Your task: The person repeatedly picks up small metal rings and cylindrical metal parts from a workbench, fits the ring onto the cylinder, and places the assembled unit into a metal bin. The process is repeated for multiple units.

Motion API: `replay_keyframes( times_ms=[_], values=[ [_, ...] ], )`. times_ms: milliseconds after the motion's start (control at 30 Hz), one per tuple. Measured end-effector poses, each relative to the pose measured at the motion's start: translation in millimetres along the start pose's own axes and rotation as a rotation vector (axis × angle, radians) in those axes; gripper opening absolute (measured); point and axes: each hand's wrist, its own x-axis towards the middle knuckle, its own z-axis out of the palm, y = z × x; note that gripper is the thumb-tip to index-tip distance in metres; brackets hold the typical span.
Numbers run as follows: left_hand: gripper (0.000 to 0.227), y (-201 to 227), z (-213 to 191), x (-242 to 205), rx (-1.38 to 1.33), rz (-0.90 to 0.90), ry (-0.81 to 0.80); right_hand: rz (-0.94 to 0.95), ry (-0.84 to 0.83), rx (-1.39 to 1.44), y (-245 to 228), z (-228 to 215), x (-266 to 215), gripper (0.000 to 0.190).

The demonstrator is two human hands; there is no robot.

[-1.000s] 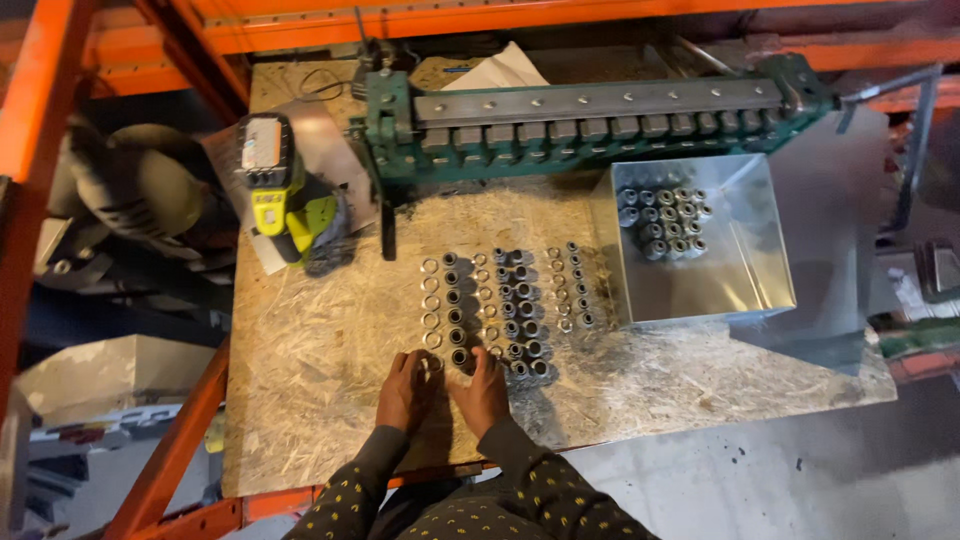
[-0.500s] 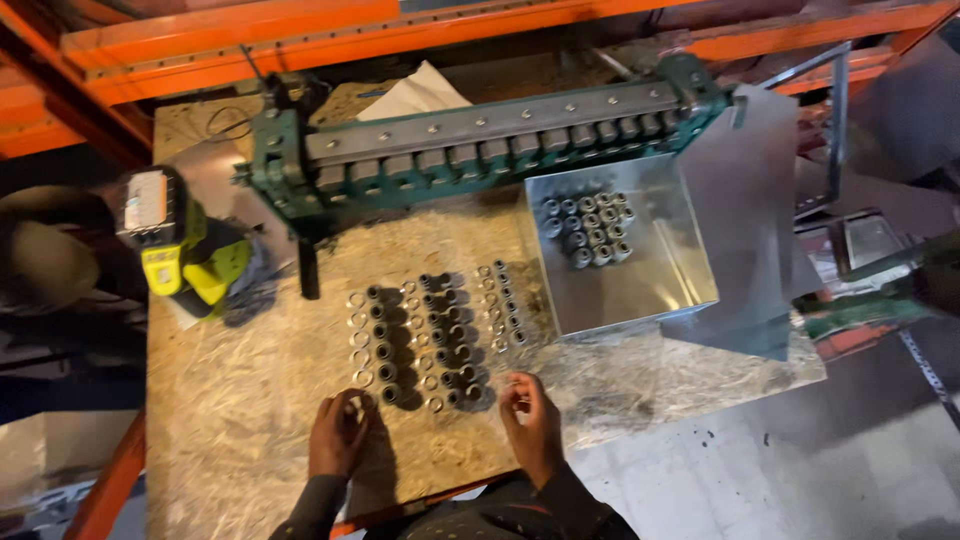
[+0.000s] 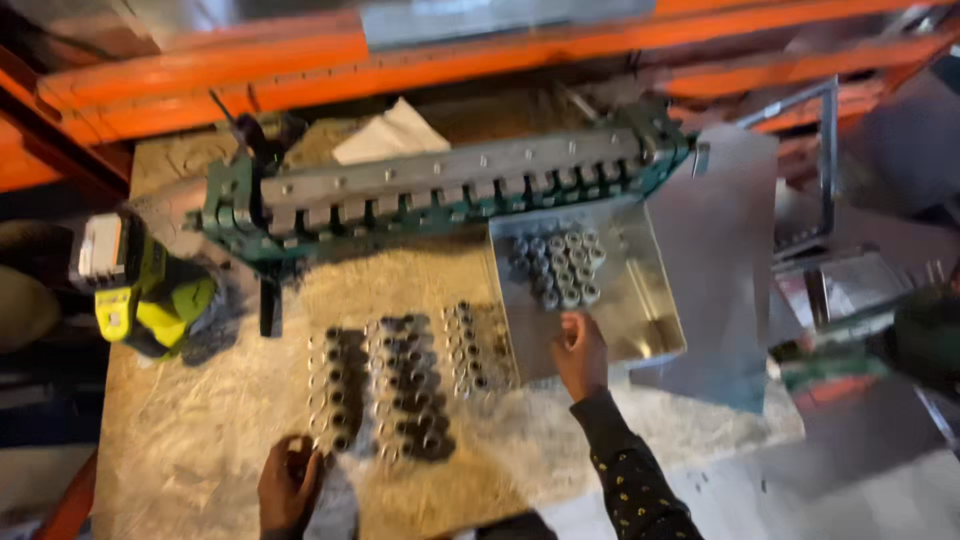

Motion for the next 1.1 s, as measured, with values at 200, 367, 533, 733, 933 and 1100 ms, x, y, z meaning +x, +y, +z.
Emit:
replay_keyframes(
  times_ms=[200,367,533,733,933,1100],
  values=[
    [0.056,-2.5,14.9,2.5,0.003,-0.182,0.075,-0.307,0.095,-0.216,67.2,48.9,54.6,0.064],
    [0.057,-20.8,27.6,6.7,0.048,-0.132,0.141,-0.211,0.055,-0.297,53.7,58.8,66.3,0.057],
    [0.059,-15.6,27.1,2.5,0.103,-0.195,0.124,-0.146,0.008,-0.385,56.1,76.6,73.6,0.054],
    [0.046,5.4,35.5,-2.6,0.037,-0.168,0.231,-0.262,0.005,-0.402,61.0,93.1,79.1,0.057],
    [0.048,120.5,42.5,-22.4,-0.219,0.129,0.323,-0.162,0.212,-0.066,6.4,46.6,38.9,0.055],
    [0.052,187.4,95.4,-38.3,-0.685,-0.022,-0.198,0.227,-0.078,0.275,-91.3,0.6,-60.2,0.064]
  ],
)
